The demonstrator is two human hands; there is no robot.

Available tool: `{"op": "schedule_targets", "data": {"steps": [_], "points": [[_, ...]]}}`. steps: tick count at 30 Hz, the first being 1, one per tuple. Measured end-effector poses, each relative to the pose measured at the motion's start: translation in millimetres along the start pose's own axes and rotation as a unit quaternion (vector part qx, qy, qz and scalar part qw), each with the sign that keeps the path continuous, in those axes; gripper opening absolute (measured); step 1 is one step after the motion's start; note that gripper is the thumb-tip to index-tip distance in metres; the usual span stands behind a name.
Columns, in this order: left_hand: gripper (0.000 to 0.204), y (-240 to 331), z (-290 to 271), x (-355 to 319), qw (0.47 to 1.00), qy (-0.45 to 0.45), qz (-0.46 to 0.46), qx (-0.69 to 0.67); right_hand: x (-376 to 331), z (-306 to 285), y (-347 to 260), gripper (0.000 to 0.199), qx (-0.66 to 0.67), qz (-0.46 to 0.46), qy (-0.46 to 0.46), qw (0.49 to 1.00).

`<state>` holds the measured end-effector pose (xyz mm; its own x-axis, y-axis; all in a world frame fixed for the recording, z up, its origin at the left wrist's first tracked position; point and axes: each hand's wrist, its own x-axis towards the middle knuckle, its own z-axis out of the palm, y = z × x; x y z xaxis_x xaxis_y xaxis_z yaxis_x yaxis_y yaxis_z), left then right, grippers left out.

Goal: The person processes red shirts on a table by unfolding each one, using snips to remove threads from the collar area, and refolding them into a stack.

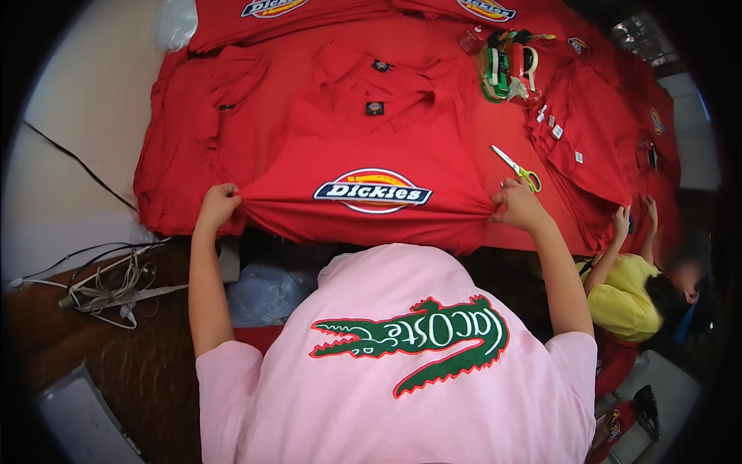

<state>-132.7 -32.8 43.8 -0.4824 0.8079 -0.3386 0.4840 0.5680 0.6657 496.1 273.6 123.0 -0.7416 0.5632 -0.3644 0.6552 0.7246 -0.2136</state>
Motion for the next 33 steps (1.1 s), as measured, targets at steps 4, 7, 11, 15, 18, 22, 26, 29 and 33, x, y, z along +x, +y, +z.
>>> {"op": "schedule_targets", "data": {"steps": [4,7,11,15,18,22,26,29,33], "points": [[0.010,56.4,-68.4,-30.7,0.988,-0.024,0.082,0.128,-42.7,-64.2,-11.8,0.034,0.092,0.014,-0.015,0.996],[0.015,112.6,-123.2,-55.8,0.988,0.016,0.152,-0.037,-80.5,-118.1,-7.2,0.040,0.335,0.012,0.068,0.940],[0.020,126.8,-172.4,-32.8,0.967,0.073,0.210,-0.126,-80.1,-177.5,-49.9,0.056,0.490,-0.153,-0.025,0.858],[0.021,136.5,-203.8,14.2,0.951,0.056,0.223,0.208,-52.9,-176.8,-16.8,0.038,-0.149,-0.127,0.077,0.978],[0.021,185.8,-236.8,4.4,0.935,0.095,0.305,0.156,-78.9,-256.9,10.7,0.015,-0.199,-0.124,0.413,0.880],[0.027,217.4,-276.5,-26.6,0.776,0.415,0.464,0.101,-117.8,-311.2,-18.5,0.032,-0.209,-0.156,0.695,0.670],[0.026,244.0,-215.9,-27.7,0.743,0.359,0.449,0.343,-97.5,-267.1,-6.4,0.013,-0.347,-0.010,0.488,0.801],[0.032,254.6,-179.3,-37.9,0.972,-0.034,0.136,0.187,-108.6,-228.6,-13.3,0.025,0.061,0.058,0.001,0.996],[0.032,231.9,-217.5,-50.3,0.985,-0.025,0.148,0.084,-140.3,-236.5,30.1,0.029,0.293,-0.110,0.017,0.950]]}}
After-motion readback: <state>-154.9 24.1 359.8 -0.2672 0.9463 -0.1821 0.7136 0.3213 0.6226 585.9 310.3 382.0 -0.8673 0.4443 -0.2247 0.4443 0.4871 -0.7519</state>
